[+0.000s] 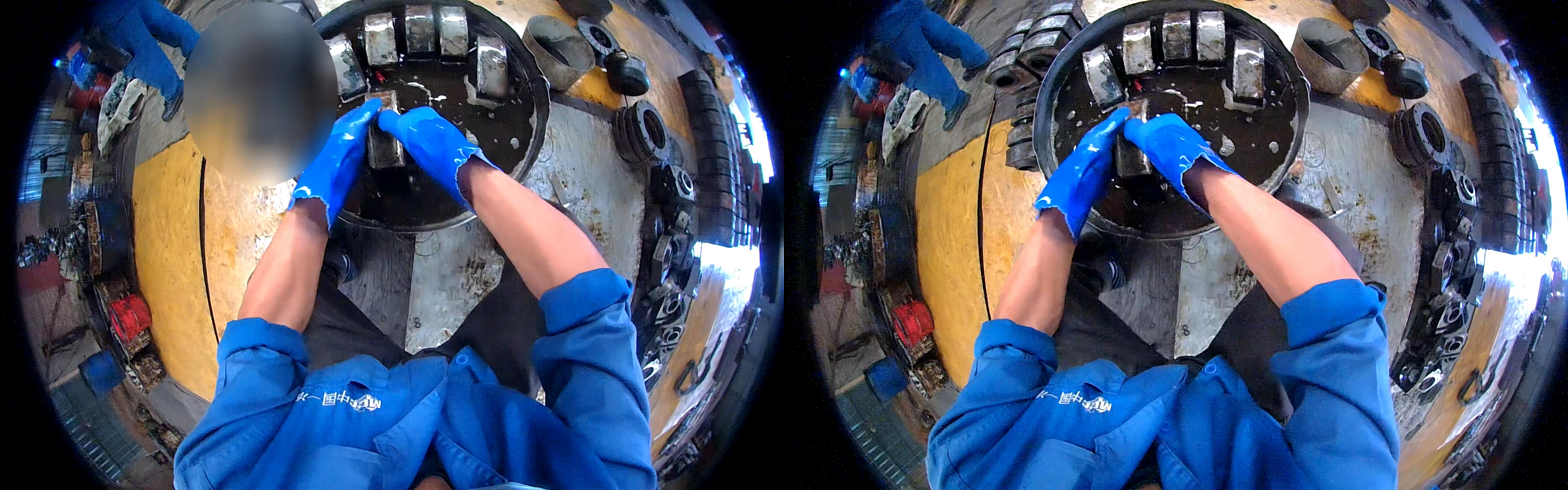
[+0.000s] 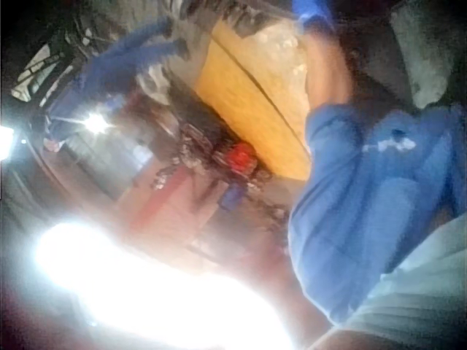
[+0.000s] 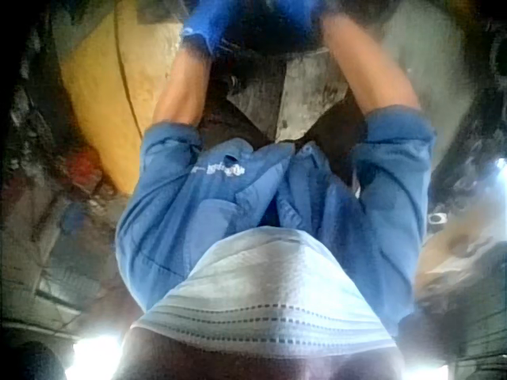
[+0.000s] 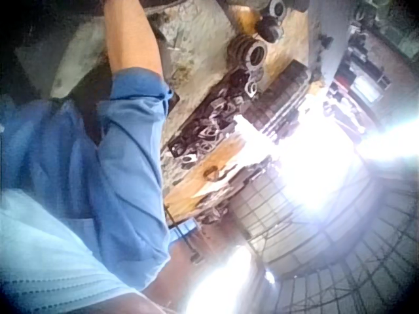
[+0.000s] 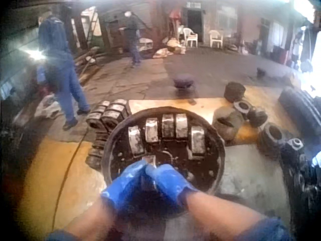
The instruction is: The person cleans metal mechanical components by dipping them into a basin of liquid and scrubbing them with a small brush while wearing blue protective gloves.
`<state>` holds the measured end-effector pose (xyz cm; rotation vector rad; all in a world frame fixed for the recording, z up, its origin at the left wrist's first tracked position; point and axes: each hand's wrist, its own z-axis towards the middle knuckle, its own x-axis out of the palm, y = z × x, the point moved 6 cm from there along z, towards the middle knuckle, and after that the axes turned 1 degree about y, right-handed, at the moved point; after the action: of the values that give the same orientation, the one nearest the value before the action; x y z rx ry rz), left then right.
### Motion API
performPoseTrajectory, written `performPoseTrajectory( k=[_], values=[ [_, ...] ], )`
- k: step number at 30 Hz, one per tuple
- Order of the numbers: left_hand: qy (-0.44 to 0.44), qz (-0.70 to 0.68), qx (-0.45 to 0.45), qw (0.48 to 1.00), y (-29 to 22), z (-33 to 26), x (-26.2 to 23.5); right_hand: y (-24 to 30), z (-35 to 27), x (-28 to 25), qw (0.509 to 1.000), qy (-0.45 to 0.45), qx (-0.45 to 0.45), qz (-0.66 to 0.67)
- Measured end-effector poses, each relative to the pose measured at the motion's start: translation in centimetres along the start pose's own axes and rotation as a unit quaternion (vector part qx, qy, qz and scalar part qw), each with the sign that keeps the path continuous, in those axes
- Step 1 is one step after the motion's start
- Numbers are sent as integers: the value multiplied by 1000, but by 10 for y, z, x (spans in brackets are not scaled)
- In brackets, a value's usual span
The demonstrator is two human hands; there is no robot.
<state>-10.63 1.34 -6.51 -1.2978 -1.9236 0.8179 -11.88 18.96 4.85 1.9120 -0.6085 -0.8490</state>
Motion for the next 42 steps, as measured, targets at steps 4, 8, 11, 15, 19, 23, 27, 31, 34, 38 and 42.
performPoseTrajectory(
  k=[4, 8, 11, 15, 19, 23, 27, 31, 34, 38, 42],
  values=[
    [17, 5, 2, 1000, -43, -52, 19, 28, -21, -11, 966, -57, -192, -163],
    [12, 17, 18, 1000, -79, -96, 33, 42, -27, -17, 935, -101, -260, -219],
    [9, 24, 33, 999, -94, -118, 44, 45, -32, -24, 993, -41, -109, 8],
    [13, 26, 49, 998, -111, -133, 50, 42, -33, -23, 980, -43, -110, 160],
    [45, 3, 36, 998, -113, -128, 37, 64, -65, -32, 984, -9, -7, 180],
    [75, -6, 2, 997, -100, -117, 34, 78, -78, -37, 951, -38, -227, -208],
    [72, -4, 4, 997, -93, -118, 28, 75, -61, -27, 942, -33, -215, -255],
    [53, 12, 27, 998, -90, -119, 26, 68, -60, -29, 985, -4, -119, -128],
    [101, 16, 18, 995, -90, -125, 39, 62, -54, -29, 996, 12, -84, -34],
    [79, 39, 37, 995, -90, -134, 52, 62, -59, -27, 948, -5, -208, -242],
    [41, 45, 17, 998, -88, -130, 49, 58, -59, -25, 950, -12, -214, -227]
  ],
)
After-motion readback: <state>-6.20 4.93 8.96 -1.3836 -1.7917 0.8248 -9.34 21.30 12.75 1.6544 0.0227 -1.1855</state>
